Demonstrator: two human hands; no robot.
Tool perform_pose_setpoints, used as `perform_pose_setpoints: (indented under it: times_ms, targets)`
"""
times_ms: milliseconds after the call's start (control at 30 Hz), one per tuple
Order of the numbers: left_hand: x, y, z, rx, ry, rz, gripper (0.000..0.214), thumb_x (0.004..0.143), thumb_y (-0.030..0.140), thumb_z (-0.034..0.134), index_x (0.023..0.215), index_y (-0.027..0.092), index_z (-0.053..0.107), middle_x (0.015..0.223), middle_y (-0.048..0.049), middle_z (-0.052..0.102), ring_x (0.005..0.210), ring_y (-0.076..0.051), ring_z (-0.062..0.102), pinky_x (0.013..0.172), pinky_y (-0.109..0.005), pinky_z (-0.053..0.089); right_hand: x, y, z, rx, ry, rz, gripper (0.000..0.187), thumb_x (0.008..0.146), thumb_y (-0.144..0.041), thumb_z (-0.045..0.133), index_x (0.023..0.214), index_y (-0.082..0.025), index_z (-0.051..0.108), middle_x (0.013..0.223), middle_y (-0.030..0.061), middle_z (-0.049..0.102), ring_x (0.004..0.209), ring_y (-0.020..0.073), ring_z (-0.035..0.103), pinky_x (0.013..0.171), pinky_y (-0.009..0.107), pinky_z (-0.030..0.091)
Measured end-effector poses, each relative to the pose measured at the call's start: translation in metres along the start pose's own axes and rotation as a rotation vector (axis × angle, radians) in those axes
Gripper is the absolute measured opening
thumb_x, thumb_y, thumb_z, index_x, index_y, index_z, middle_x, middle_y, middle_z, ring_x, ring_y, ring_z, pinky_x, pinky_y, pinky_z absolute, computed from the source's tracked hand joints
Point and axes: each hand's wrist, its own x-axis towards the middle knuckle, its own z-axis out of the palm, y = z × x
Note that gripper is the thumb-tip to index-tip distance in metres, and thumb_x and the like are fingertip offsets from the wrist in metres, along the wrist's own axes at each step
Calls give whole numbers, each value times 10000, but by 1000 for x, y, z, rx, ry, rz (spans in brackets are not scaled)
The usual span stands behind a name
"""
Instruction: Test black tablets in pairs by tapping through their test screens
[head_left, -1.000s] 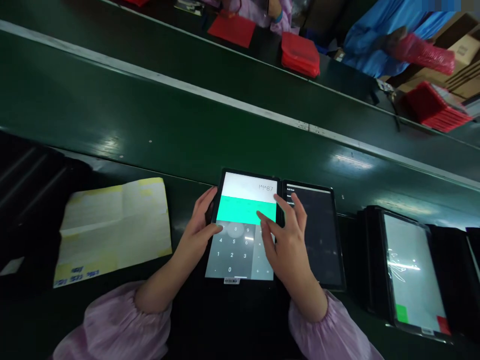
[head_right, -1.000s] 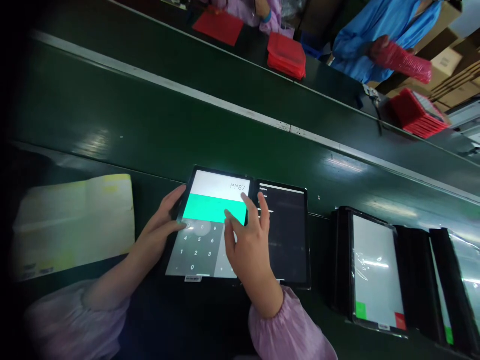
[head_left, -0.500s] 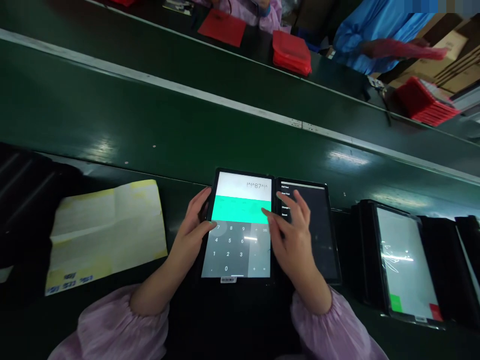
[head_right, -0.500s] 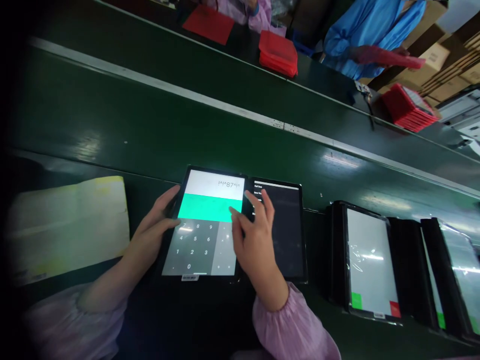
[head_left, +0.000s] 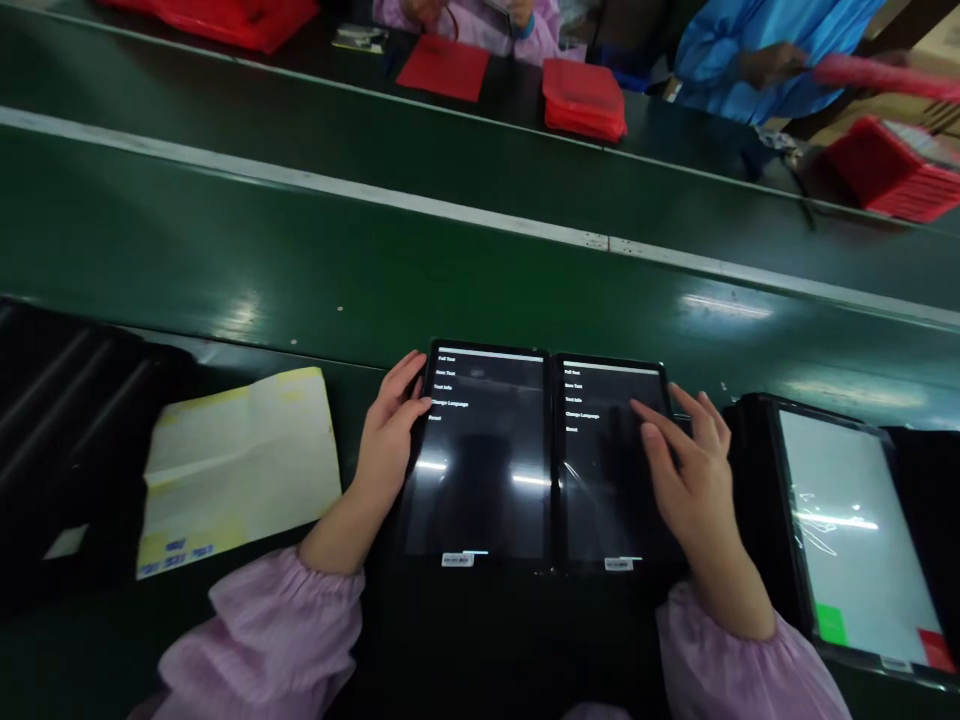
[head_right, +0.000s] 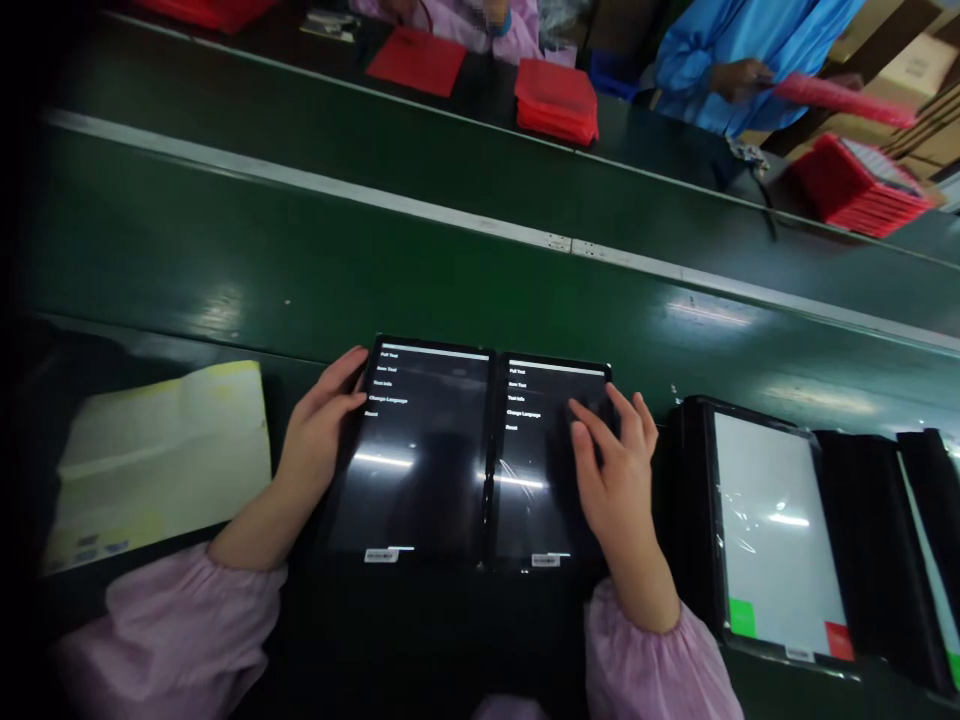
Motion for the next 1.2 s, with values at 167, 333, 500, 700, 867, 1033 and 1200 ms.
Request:
perform_pose_setpoints:
  times_ms: [167, 333, 500, 700, 867, 1033, 1200]
  targets:
    - [17, 0, 3, 31, -14, -5, 484, 682, 281, 803, 1166, 279, 819, 1556, -70, 670, 1538, -381, 519, 1338, -570, 307, -7, 26, -16, 282, -26, 388, 680, 962, -794, 555, 1348, -272, 759, 1416, 128, 733, 1349, 343, 668, 1201, 604, 493]
    - [20, 2, 7, 54, -11, -42, 582, 643, 279, 856, 1221, 279, 795, 1548, -74, 685, 1502, -369, 566, 1323, -572, 339, -18, 34, -15, 512, -15, 626, 657, 916, -765, 651, 1338, -269, 738, 1354, 127, 778, 1221, 312, 751, 1107, 552, 571]
    - [16, 6, 10, 46, 35, -72, 492, 693, 240, 821, 1184, 277, 813, 1499, -42, 725, 1489, -358, 583, 1320, -528, 364, -17, 26, -19, 474, 59, 523, 552, 967, -687, 640, 1280, -249, 763, 1302, 136, 790, 1149, 309, 776, 995, 539, 635]
    - [12, 9, 13, 27, 79, -54, 417, 729, 258, 776, 1140, 282, 839, 1472, -40, 744, 1501, -346, 573, 1313, -520, 383, -18, 2, -25, 226, 139, 119, 356, 1092, -439, 551, 1132, -222, 831, 1217, 127, 804, 1161, 291, 761, 1001, 522, 640]
    - [12, 11, 13, 57, 70, -43, 380, 750, 254, 760, 1119, 299, 842, 1456, -24, 753, 1509, -344, 564, 1303, -542, 402, -20, -21, -22, 201, 88, -227, 276, 1067, -179, 568, 1047, -232, 838, 1160, 87, 806, 1227, 276, 741, 996, 469, 646]
    - [12, 11, 12, 31, 87, -72, 394, 719, 237, 777, 1101, 303, 848, 1394, -4, 788, 1465, -327, 612, 1317, -519, 385, -23, -34, -15, 132, 11, -313, 264, 1055, -174, 575, 1012, -246, 825, 1205, 87, 780, 1310, 324, 682, 1003, 539, 644]
    - [13, 8, 10, 41, 61, -63, 444, 719, 253, 774, 1157, 287, 836, 1446, -31, 760, 1460, -340, 615, 1322, -528, 371, -29, -43, 0, 57, -95, -365, 285, 1077, -283, 569, 1258, -261, 788, 1558, 118, 601, 1573, 410, 410, 1145, 676, 537]
